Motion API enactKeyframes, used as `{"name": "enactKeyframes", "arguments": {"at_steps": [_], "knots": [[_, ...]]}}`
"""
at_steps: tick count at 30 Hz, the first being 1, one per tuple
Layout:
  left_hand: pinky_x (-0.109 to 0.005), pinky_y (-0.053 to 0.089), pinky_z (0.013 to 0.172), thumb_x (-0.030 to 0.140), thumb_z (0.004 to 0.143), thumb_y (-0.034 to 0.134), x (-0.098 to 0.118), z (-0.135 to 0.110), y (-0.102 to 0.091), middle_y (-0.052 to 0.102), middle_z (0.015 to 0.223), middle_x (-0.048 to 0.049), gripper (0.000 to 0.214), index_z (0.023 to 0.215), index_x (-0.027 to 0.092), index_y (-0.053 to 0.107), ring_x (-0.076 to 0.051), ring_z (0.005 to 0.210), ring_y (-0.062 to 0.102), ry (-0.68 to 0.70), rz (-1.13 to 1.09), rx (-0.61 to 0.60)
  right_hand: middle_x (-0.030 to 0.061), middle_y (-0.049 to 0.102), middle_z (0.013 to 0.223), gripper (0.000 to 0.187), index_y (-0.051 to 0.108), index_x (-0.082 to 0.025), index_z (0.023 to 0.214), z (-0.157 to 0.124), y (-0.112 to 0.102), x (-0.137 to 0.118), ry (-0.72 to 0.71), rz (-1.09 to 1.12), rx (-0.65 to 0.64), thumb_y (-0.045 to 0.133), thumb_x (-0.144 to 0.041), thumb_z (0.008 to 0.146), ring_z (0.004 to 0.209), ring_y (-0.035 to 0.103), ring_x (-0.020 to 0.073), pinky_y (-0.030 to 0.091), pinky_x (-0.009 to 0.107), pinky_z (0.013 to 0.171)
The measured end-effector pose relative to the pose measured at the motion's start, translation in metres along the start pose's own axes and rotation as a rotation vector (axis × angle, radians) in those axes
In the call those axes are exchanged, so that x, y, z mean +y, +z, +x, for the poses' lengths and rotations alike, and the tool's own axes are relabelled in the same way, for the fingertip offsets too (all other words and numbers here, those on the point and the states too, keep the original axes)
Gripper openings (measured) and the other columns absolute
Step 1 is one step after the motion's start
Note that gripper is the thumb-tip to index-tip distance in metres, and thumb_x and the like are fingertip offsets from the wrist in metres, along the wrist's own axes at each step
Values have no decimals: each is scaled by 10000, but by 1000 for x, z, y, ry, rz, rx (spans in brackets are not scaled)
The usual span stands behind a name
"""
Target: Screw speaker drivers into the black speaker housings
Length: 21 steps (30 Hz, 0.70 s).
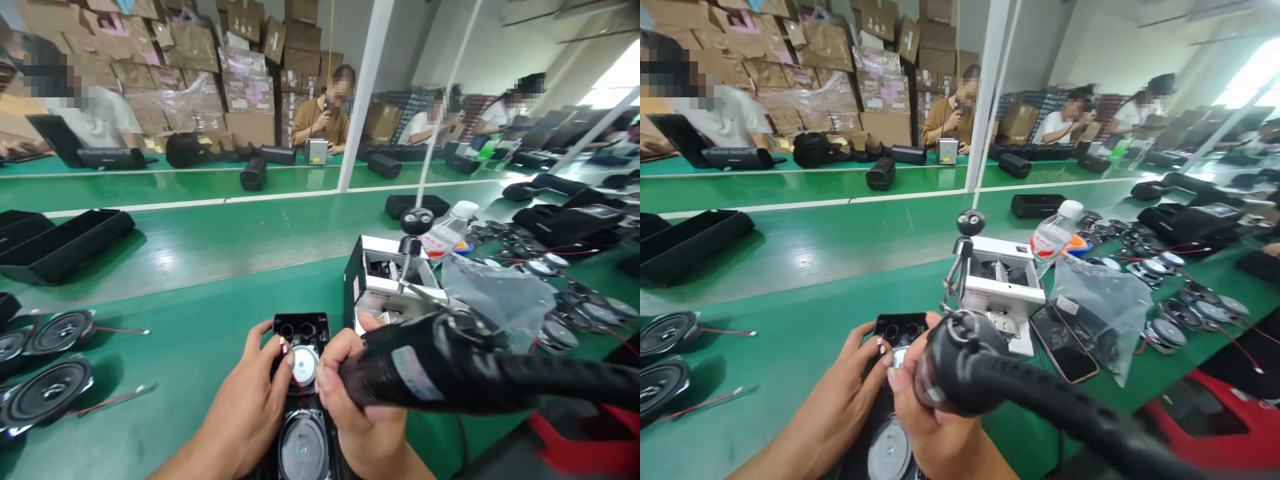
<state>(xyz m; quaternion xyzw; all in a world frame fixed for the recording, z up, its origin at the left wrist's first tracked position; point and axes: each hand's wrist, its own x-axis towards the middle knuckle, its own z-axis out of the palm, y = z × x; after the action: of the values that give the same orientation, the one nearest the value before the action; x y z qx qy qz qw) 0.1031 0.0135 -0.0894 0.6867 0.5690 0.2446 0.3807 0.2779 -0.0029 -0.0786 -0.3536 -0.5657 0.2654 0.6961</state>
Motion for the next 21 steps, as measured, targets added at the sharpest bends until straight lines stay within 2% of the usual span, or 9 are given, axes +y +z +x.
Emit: {"name": "enactKeyframes", "arguments": {"at_steps": [3,6,7,9,11,13,15,18,21], "knots": [[-659,472,1289,554,1182,319,-5,0,2,422,1660,-112,426,1125,292,650,-334,1462,619,21,-54,16,-66,508,712,43,649,-275,1067,22,-15,-22,-75,-1,114,618,-261,1091,528,504,136,530,312,524],[-608,416,1350,530,1192,340,-8,1,5,472,1597,-101,420,1030,284,640,-317,1635,432,64,-123,60,-74,442,647,242,569,-237,826,48,-43,-37,-181,-77,250,646,-277,1052,479,447,114,504,303,514],[-605,404,1358,519,1194,345,-8,2,5,482,1574,-103,414,1017,284,636,-313,1670,378,70,-138,73,-70,465,650,233,575,-231,822,55,-52,-38,-207,-105,278,668,-242,1036,497,474,115,518,306,543],[-621,387,1363,500,1193,354,-7,5,5,483,1544,-114,404,993,279,627,-315,1703,314,65,-153,97,-75,564,706,123,646,-236,1053,65,-64,-34,-261,-151,312,729,-162,1001,546,547,131,548,317,601],[-642,381,1360,481,1186,367,-7,8,3,478,1530,-123,389,976,275,621,-326,1700,314,57,-155,116,-92,644,767,485,557,-263,1375,69,-69,-27,-287,-182,317,783,-110,974,569,591,151,573,336,630],[-645,375,1360,459,1179,380,-7,10,2,481,1521,-127,371,966,272,619,-330,1696,317,61,-158,128,-106,663,773,639,463,-255,1485,68,-67,-23,-283,-193,303,811,-110,970,556,590,157,579,338,624],[-635,372,1363,441,1177,385,-8,11,2,485,1519,-128,359,964,270,618,-326,1701,306,67,-165,128,-102,661,767,578,509,-235,1458,65,-62,-24,-206,-196,284,823,-136,983,548,587,150,576,327,602],[-623,381,1358,422,1175,380,-8,11,4,491,1509,-137,346,962,268,605,-321,1705,303,60,-184,130,-91,647,747,506,602,-249,1425,54,-58,-33,12,-181,241,855,-215,988,517,569,140,546,303,519],[-605,398,1350,411,1174,385,-7,9,6,495,1516,-138,325,975,269,600,-312,1678,361,63,-200,136,-111,596,697,615,587,-373,1499,38,-65,-42,149,-47,227,836,-162,978,471,509,139,522,284,472]]}}
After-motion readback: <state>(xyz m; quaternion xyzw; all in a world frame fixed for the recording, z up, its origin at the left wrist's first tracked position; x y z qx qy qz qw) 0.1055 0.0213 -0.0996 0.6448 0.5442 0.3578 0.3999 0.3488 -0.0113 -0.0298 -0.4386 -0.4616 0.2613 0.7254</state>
